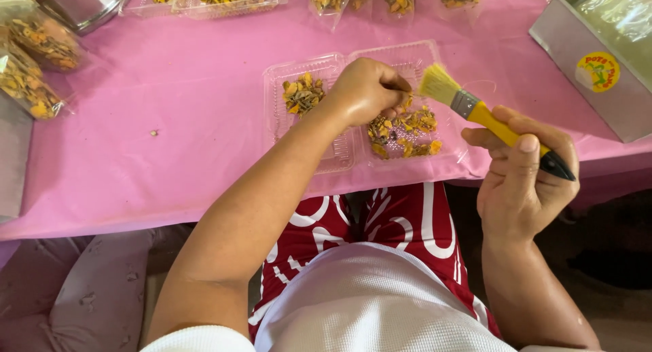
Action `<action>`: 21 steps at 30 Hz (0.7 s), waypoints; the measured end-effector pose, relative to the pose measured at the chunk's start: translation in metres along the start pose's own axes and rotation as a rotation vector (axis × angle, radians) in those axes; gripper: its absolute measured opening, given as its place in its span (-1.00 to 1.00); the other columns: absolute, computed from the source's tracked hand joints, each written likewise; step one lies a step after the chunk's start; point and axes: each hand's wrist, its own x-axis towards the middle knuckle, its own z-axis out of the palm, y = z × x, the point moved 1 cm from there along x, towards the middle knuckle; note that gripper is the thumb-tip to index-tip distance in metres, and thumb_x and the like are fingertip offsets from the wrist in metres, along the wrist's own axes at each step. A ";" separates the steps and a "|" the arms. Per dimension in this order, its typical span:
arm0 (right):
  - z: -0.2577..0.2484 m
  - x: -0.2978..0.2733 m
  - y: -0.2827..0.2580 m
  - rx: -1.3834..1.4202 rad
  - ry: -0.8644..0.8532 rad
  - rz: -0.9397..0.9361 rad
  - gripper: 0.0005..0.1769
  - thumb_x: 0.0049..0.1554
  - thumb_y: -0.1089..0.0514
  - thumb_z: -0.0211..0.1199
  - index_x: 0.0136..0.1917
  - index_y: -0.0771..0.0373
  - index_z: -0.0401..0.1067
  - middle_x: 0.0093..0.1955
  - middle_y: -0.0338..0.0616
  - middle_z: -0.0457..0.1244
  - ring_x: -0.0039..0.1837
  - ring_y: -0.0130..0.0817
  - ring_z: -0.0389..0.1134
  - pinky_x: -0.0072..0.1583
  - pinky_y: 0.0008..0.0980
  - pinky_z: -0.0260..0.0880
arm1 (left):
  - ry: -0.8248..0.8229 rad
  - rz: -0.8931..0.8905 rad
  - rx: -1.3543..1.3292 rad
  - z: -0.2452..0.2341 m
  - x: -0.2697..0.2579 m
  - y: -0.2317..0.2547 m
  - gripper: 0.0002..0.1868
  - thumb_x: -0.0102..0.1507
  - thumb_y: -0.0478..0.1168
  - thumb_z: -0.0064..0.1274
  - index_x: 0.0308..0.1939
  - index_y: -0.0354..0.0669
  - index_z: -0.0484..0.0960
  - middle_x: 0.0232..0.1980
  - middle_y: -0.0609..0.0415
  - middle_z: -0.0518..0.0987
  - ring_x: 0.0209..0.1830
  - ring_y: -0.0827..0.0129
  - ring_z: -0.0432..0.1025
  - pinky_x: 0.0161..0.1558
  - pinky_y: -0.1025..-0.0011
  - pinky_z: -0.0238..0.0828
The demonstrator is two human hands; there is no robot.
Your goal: Packaging small snack pieces into plastic containers and using a brush to arrange them.
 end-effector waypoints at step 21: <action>-0.009 0.019 0.006 0.022 -0.138 0.030 -0.64 0.47 0.02 0.09 0.15 0.44 0.28 0.12 0.27 0.34 -0.06 0.09 0.51 -0.03 -0.13 0.68 | 0.136 -0.079 -0.197 -0.004 0.007 -0.005 -0.81 0.19 -0.45 0.21 -0.11 -0.30 0.74 -0.16 -0.12 0.76 -0.39 0.36 0.66 -0.24 0.52 0.78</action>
